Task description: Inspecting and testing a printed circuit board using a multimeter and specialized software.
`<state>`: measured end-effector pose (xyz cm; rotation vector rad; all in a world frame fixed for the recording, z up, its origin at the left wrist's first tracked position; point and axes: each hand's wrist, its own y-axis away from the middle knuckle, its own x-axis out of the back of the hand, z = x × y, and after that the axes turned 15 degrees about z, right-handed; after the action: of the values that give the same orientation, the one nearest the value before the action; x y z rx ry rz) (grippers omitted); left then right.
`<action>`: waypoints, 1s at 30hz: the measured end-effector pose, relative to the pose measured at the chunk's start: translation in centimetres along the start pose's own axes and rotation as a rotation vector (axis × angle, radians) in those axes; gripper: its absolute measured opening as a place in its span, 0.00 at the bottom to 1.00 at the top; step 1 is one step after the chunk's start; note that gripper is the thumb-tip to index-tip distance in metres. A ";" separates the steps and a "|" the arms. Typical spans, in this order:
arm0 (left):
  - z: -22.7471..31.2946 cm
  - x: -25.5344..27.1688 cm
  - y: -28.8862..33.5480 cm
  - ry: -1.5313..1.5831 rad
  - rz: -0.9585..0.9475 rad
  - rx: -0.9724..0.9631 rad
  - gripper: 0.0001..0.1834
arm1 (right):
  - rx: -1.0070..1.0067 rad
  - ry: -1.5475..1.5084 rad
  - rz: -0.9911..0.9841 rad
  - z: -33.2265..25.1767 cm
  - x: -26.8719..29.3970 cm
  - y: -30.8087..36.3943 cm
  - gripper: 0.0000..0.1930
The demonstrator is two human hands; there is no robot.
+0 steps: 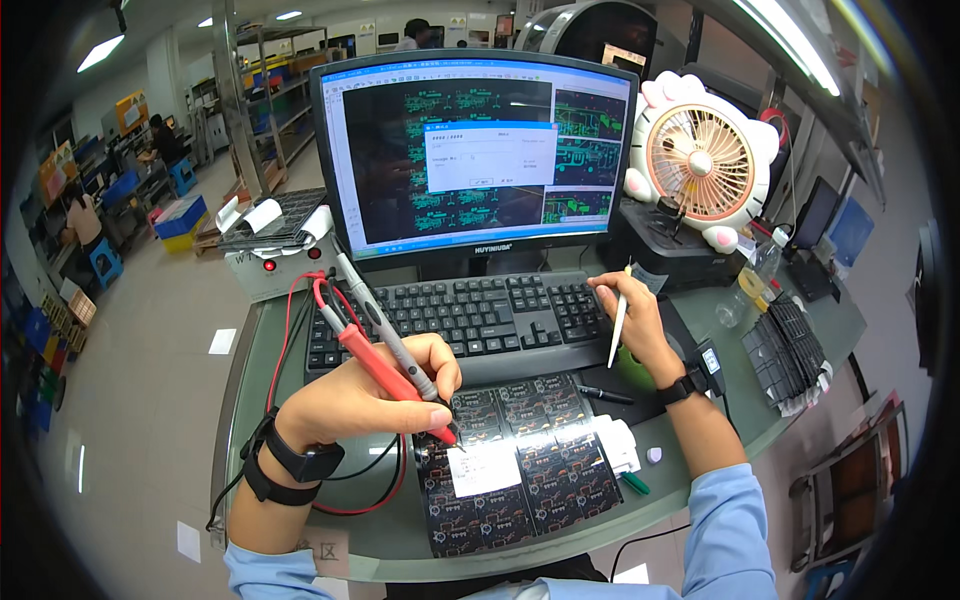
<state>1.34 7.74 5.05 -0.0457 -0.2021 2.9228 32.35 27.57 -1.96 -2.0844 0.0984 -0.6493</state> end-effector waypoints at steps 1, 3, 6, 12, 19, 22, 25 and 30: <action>-0.2 0.1 -0.1 -0.015 -0.012 -0.009 0.15 | -0.001 0.000 0.000 0.0 -0.1 0.0 0.06; -0.4 -0.1 -0.4 -0.028 -0.037 -0.019 0.15 | 0.016 0.014 0.006 0.4 0.1 0.0 0.06; 0.2 -1.0 -0.6 -0.041 -0.052 0.123 0.12 | -0.089 -0.083 -0.001 0.5 0.3 -0.1 0.06; -1.2 -1.7 -0.2 -0.052 -0.095 0.175 0.15 | -0.155 -0.217 -0.157 1.0 0.7 -1.6 0.06; -1.1 -1.8 -0.7 -0.042 -0.088 0.272 0.13 | 0.177 0.045 -0.228 2.8 -0.3 -1.3 0.04; -1.1 -1.7 -0.6 -0.044 -0.088 0.272 0.13 | 0.197 0.099 -0.255 2.2 -0.7 -1.8 0.04; -0.8 -2.1 -0.7 -0.049 -0.094 0.283 0.13 | 0.231 0.144 -0.285 1.9 -1.3 -2.0 0.04; -1.1 -1.8 -0.7 -0.045 -0.107 0.269 0.13 | 0.286 0.101 -0.339 0.8 -2.8 -2.0 0.05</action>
<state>3.26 8.17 4.05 0.0710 0.1773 2.8186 30.03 30.21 -1.86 -1.8042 -0.2817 -0.9164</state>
